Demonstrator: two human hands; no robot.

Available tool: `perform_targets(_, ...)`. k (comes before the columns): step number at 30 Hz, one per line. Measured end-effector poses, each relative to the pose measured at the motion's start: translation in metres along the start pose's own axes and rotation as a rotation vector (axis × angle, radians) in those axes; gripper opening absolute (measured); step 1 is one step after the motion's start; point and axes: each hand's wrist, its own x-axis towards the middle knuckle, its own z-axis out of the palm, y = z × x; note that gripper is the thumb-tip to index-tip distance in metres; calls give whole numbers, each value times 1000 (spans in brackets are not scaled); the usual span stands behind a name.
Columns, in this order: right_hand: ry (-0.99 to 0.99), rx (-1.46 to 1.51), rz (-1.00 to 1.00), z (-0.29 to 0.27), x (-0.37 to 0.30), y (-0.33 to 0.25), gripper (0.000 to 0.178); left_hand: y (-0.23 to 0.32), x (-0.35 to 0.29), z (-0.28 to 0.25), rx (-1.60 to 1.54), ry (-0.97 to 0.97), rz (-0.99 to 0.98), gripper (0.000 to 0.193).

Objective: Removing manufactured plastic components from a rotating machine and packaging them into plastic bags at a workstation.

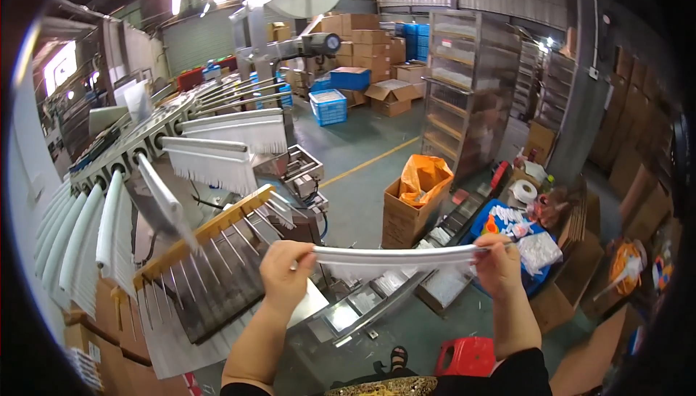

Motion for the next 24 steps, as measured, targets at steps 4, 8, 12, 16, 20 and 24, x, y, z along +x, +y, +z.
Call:
perform_targets(4,-19,47,102,16,7,3,29,-4,-14,0,-263,62,-362,28)
perform_targets(8,37,44,82,19,12,9,25,2,-19,-5,-336,-53,-351,51)
perform_targets(12,53,110,-21,10,13,13,21,6,-10,-9,-284,-135,-249,53)
perform_targets(16,103,148,-41,10,26,18,20,4,5,-6,-311,-168,-233,51)
perform_targets(20,120,180,-43,-3,42,19,21,10,17,-4,-95,-276,-134,63)
perform_targets(24,185,106,-97,-12,71,15,21,27,-10,-25,65,-373,-70,64)
